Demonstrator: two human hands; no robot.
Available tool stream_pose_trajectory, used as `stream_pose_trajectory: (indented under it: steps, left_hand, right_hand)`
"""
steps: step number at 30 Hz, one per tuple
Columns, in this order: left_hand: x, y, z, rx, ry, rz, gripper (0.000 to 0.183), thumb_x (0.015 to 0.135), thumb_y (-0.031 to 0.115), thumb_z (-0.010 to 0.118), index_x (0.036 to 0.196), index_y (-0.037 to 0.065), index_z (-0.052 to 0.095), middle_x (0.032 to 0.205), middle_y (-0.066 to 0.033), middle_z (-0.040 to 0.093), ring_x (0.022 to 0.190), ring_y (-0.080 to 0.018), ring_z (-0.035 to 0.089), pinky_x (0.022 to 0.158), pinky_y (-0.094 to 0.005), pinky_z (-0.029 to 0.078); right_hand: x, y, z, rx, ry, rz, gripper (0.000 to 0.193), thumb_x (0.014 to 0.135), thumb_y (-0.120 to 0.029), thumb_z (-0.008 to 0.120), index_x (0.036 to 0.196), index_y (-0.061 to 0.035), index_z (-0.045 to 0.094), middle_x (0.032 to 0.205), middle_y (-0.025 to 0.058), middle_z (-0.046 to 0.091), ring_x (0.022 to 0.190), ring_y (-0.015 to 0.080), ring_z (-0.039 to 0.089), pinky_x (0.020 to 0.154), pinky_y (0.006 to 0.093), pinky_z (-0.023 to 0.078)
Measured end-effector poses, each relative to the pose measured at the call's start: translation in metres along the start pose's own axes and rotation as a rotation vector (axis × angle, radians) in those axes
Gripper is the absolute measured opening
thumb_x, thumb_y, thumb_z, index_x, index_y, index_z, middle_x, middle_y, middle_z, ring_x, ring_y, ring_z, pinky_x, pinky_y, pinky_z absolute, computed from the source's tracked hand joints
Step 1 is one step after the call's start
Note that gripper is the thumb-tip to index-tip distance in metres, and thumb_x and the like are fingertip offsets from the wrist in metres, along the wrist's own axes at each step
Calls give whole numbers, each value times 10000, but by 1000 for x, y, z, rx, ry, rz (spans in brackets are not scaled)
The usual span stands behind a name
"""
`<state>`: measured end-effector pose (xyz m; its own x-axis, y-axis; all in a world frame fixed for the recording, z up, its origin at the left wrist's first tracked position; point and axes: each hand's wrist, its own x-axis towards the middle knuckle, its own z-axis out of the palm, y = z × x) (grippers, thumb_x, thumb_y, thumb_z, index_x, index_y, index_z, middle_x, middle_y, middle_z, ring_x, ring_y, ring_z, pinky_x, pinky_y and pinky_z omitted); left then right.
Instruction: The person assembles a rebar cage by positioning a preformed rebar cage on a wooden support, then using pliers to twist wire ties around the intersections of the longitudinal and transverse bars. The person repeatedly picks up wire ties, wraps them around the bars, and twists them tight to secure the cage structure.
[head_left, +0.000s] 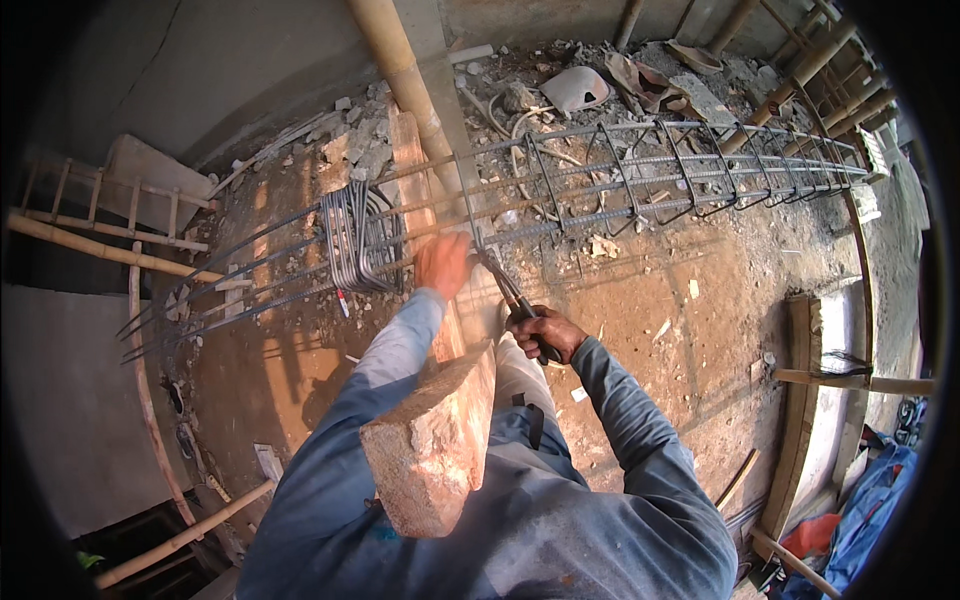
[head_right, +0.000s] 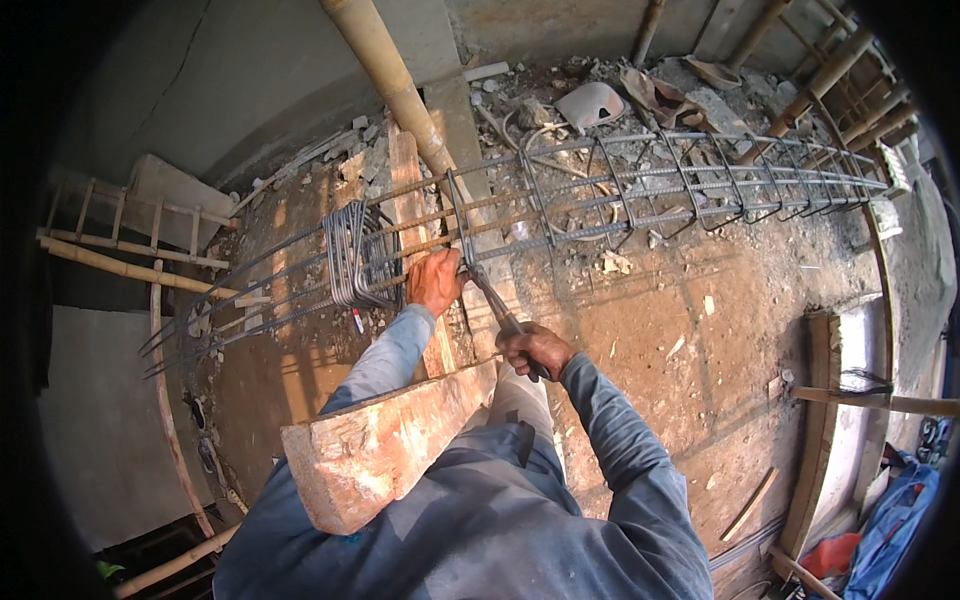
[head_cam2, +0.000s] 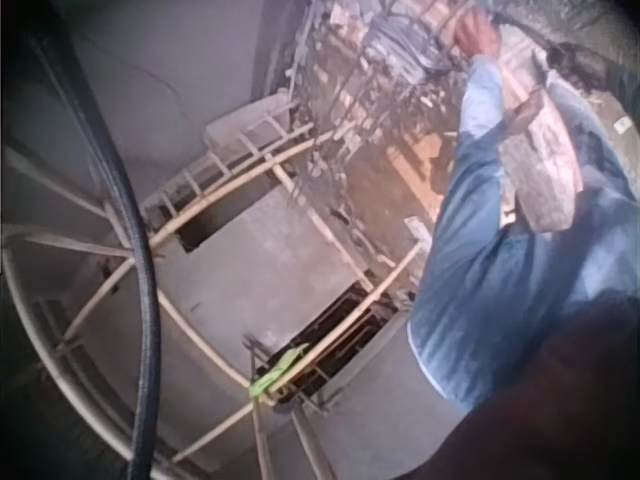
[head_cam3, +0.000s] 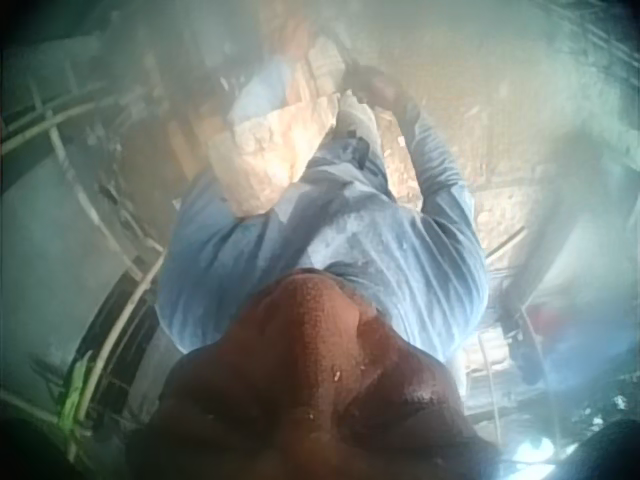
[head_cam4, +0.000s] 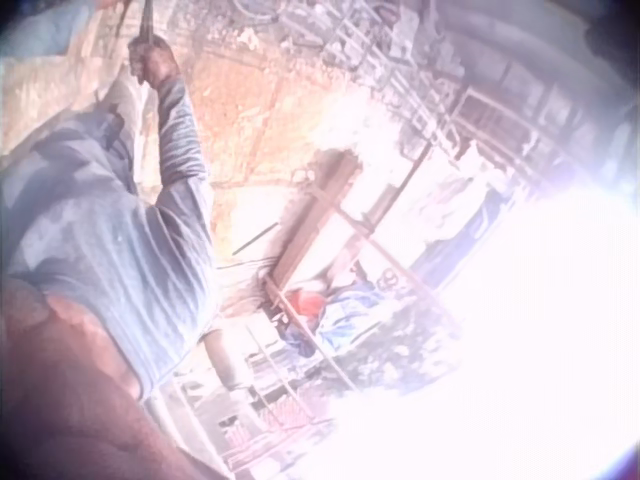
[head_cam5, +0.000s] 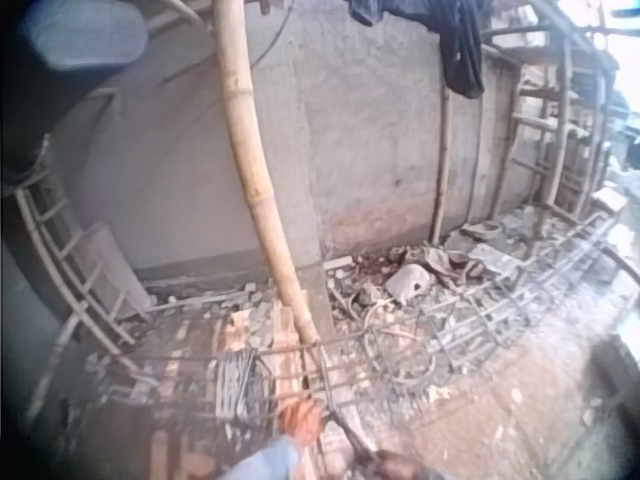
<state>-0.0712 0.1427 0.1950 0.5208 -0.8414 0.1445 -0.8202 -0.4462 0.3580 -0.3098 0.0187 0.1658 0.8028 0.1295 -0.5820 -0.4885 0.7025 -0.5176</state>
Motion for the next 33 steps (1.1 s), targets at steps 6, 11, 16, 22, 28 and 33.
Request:
stream_pose_trajectory:
  steps: [6,11,16,22,28,33]
  left_hand:
    - [1,2,0,-12,1,-39,329,834,168,834,1080,15,679,999,-203,719,952,-434,711,828,-517,583]
    - [-1,4,-1,-17,17,-23,350,865,245,837,1086,28,674,1018,-216,725,948,-457,708,826,-522,584]
    - [-1,5,-2,-17,11,-29,387,837,249,855,1091,30,663,987,-209,713,933,-454,701,813,-531,577]
    - [1,1,1,-6,-35,-48,389,827,229,860,1099,26,671,1020,-201,713,965,-436,697,833,-523,577]
    - [0,0,6,13,1,-27,373,819,206,866,1100,30,694,1017,-195,716,974,-416,703,853,-515,580]
    - [1,-1,8,53,-42,-53,391,804,208,869,1115,34,705,1039,-177,733,986,-412,707,866,-507,583]
  right_hand:
    - [-8,-12,17,-1092,394,-391,400,967,-351,637,1094,27,662,884,192,682,827,301,660,792,447,516]
    - [-14,-32,29,-1034,309,-227,425,954,-346,702,1109,49,681,930,177,710,869,263,673,795,418,524]
    - [-11,-32,39,-719,316,-112,346,952,-305,703,1032,31,692,879,113,706,783,218,673,708,377,530]
    - [8,-7,34,-1067,458,-353,343,1010,-282,646,1064,55,678,936,328,695,913,502,682,794,544,522]
    - [36,30,34,-966,595,-442,320,1025,-264,621,1086,45,671,967,362,683,956,551,651,830,581,510]
    - [51,45,31,-966,668,-524,250,1008,-200,634,1046,45,665,906,342,690,892,547,661,782,583,514]
